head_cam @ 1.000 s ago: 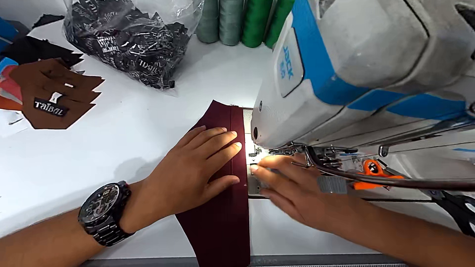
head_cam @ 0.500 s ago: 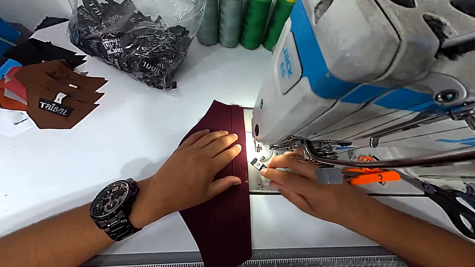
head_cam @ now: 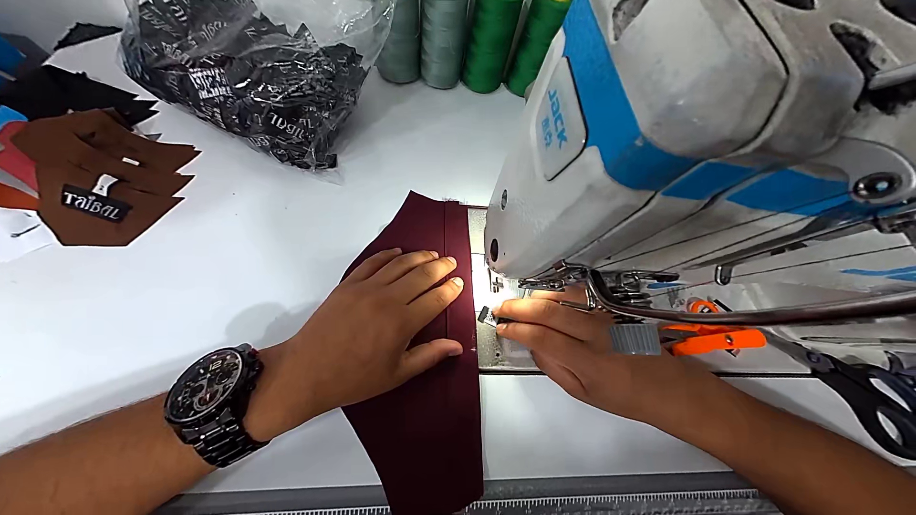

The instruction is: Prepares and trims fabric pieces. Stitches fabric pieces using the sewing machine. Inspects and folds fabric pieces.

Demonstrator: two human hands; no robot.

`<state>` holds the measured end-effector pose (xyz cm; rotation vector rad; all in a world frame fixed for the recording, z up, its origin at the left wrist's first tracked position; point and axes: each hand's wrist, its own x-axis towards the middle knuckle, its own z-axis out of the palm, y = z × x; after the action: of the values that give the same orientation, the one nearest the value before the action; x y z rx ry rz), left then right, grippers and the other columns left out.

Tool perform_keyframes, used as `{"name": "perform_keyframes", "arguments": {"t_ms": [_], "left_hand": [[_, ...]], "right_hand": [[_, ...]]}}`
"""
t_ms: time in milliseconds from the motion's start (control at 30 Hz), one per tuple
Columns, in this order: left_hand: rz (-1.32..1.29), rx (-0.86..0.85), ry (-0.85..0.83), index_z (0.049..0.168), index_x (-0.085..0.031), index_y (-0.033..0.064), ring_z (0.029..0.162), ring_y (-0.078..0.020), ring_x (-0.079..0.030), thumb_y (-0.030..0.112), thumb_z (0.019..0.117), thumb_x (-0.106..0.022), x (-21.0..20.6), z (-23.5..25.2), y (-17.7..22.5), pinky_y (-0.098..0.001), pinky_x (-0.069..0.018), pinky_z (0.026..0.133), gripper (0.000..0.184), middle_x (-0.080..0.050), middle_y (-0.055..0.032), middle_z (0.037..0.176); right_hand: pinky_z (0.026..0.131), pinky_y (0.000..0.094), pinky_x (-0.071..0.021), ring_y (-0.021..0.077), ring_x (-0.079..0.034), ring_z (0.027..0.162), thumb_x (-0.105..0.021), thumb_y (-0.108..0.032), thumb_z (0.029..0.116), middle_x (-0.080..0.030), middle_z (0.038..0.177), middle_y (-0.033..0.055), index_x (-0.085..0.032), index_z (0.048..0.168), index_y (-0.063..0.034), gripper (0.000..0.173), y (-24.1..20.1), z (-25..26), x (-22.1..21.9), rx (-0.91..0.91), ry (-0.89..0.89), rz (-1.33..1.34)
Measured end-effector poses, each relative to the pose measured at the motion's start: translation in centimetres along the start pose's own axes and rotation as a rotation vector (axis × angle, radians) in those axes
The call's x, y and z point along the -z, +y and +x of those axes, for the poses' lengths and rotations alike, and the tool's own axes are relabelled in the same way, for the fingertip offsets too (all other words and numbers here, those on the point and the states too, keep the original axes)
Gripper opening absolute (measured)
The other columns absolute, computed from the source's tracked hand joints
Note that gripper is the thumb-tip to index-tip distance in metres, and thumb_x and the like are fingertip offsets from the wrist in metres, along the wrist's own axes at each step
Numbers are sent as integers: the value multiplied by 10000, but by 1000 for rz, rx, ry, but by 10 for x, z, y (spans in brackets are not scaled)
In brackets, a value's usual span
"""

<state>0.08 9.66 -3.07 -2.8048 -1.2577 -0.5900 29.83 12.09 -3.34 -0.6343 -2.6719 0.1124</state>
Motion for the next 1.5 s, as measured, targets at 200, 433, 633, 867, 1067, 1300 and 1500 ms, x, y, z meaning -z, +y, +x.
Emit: {"name": "perform_keyframes", "arguments": {"t_ms": [200, 433, 633, 867, 1067, 1300, 1500], "left_hand": [[-10, -5, -20, 1317, -689, 131, 1377, -250, -534, 564, 1002, -476, 0, 0, -2, -475, -390, 1166, 576, -630, -69, 1408], [-15, -9, -33, 1342, -676, 130, 1391, -252, -522, 574, 1005, -473, 1, 0, -3, -478, -385, 1172, 593, -619, -73, 1424], [-9, -3, -24, 1318, -689, 135, 1381, -246, -530, 573, 996, -482, 1, -1, -2, -476, -396, 1162, 581, -625, -67, 1415], [-3, -7, -17, 1306, -695, 134, 1375, -245, -535, 566, 999, -475, 1, 0, -1, -470, -397, 1157, 574, -632, -61, 1408], [1, -17, -3, 1294, -699, 128, 1357, -241, -550, 559, 998, -482, 1, 0, -1, -468, -406, 1149, 566, -647, -59, 1383], [4, -17, -7, 1296, -695, 126, 1364, -234, -543, 566, 1002, -472, 1, 0, -1, -465, -399, 1156, 575, -641, -58, 1389], [14, -18, -1, 1292, -699, 127, 1356, -233, -550, 569, 1004, -466, 1, 0, 0, -459, -408, 1145, 576, -644, -51, 1387]], "right_hand": [[872, 402, -515, 228, -637, 1045, -521, -146, 1016, -677, 1104, 70, -700, 1274, -165, 315, -7, 0, 0, 49, 45, -76], [968, 427, -543, 199, -640, 1233, -487, -172, 998, -694, 1317, 11, -728, 1124, -181, 272, 8, 0, 4, 49, -15, 75], [931, 429, -509, 226, -621, 1155, -514, -430, 1045, -664, 1238, 62, -686, 1316, -272, 358, 1, -3, 2, 77, -42, -20], [956, 406, -522, 169, -641, 1206, -489, -370, 1052, -690, 1316, 9, -732, 1223, -213, 336, 9, -7, 8, 28, -22, 18], [992, 406, -495, 194, -611, 1207, -486, -437, 1053, -669, 1296, 35, -692, 1309, -221, 393, 5, -1, 1, 78, -49, -2], [990, 420, -496, 214, -603, 1248, -462, -458, 1061, -662, 1334, 44, -680, 1321, -228, 411, 0, -2, 1, 61, -24, -46], [1016, 386, -442, 172, -582, 1237, -435, -435, 1071, -654, 1370, -11, -683, 1343, -208, 432, 2, 2, -3, 85, -68, -10]]}}
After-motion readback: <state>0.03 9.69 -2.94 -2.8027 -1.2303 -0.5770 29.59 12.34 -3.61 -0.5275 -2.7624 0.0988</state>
